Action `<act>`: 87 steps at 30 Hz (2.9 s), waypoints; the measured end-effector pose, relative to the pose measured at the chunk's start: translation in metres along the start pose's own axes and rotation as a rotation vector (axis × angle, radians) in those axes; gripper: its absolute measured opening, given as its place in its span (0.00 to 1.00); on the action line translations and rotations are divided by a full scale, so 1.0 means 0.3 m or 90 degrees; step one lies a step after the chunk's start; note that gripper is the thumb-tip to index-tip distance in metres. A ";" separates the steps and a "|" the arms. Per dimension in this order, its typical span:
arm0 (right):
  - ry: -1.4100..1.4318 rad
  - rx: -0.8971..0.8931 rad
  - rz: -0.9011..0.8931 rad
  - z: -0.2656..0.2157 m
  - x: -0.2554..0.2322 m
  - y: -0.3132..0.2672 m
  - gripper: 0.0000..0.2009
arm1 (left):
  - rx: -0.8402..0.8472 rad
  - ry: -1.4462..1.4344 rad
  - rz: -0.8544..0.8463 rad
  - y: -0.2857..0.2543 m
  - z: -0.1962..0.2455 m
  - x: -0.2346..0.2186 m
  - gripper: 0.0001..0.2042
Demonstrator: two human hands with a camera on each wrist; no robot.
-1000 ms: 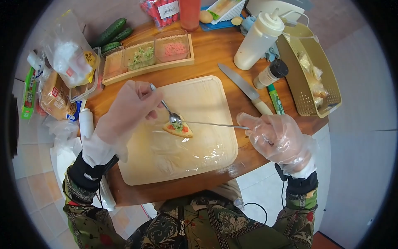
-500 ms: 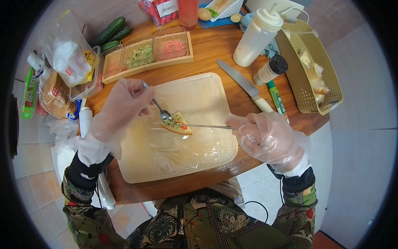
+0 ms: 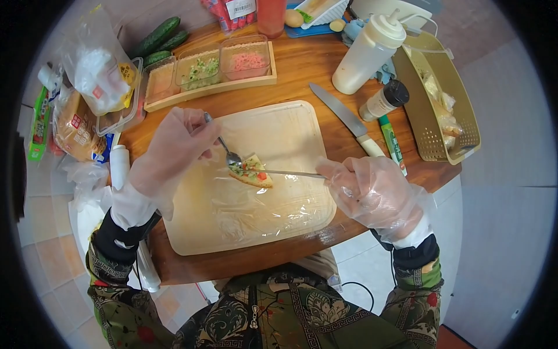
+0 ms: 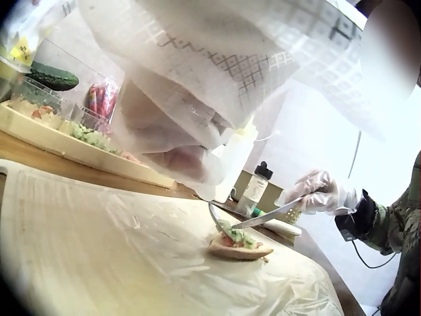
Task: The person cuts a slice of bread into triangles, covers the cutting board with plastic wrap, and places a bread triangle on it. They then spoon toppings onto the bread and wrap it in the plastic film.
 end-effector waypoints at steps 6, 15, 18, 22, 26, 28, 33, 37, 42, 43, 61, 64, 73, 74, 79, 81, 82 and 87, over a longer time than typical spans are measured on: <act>-0.069 -0.056 -0.002 -0.016 -0.001 0.002 0.12 | -0.006 0.013 0.002 0.006 -0.008 -0.003 0.15; -0.094 -0.080 -0.002 -0.024 0.001 -0.002 0.11 | 0.032 -0.015 0.039 0.000 0.012 -0.005 0.14; -0.072 -0.015 -0.016 -0.016 0.009 0.000 0.06 | 0.010 -0.006 0.015 0.004 0.001 -0.004 0.15; -0.035 0.011 0.007 -0.017 -0.011 0.005 0.06 | 0.032 -0.022 0.043 -0.006 0.020 -0.012 0.15; -0.069 -0.015 0.008 -0.025 -0.013 0.015 0.06 | 0.028 -0.012 0.037 -0.004 0.019 -0.013 0.15; -0.072 0.000 -0.001 -0.017 0.002 0.006 0.06 | 0.031 -0.008 0.034 -0.002 0.019 -0.011 0.15; -0.077 -0.020 -0.001 -0.007 0.011 -0.006 0.11 | 0.031 -0.018 0.042 -0.007 0.024 -0.009 0.15; -0.116 -0.062 0.009 -0.032 -0.005 0.002 0.11 | 0.037 -0.006 0.034 0.002 0.014 -0.013 0.14; -0.129 -0.064 0.007 -0.048 -0.014 0.008 0.11 | 0.027 -0.024 0.038 -0.004 0.027 -0.009 0.14; -0.128 -0.057 -0.011 -0.050 -0.015 0.012 0.10 | 0.025 -0.020 0.046 -0.005 0.028 -0.011 0.14; -0.034 0.036 0.008 0.010 -0.041 -0.060 0.06 | 0.064 0.012 0.065 0.003 0.046 -0.021 0.16; -0.060 0.043 0.031 0.013 -0.062 -0.094 0.06 | 0.074 0.014 0.031 0.003 0.071 0.038 0.16; -0.065 0.017 0.065 0.024 -0.050 -0.103 0.09 | 0.053 0.039 -0.023 0.013 0.077 0.123 0.15; -0.061 0.015 0.058 0.026 -0.046 -0.104 0.09 | 0.053 0.035 -0.023 0.015 0.076 0.126 0.15; -0.043 0.022 0.064 0.033 -0.036 -0.102 0.10 | 0.051 0.049 -0.020 0.016 0.079 0.128 0.15; -0.050 0.017 0.062 0.036 -0.030 -0.105 0.10 | 0.044 0.053 -0.027 0.017 0.079 0.130 0.14; -0.052 0.017 0.061 0.040 -0.022 -0.109 0.11 | 0.048 0.053 -0.026 0.018 0.078 0.129 0.14; -0.063 0.017 0.060 0.027 -0.029 -0.109 0.12 | 0.067 0.035 -0.024 0.026 0.066 0.128 0.14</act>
Point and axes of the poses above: each hand's wrist, its own y-axis towards the middle knuckle, its own x-axis out of the palm, z = x × y, the point moved 6 cm from there along y, towards the middle knuckle, and after that the axes turned 7 degrees about -y, right-handed, at the moved point
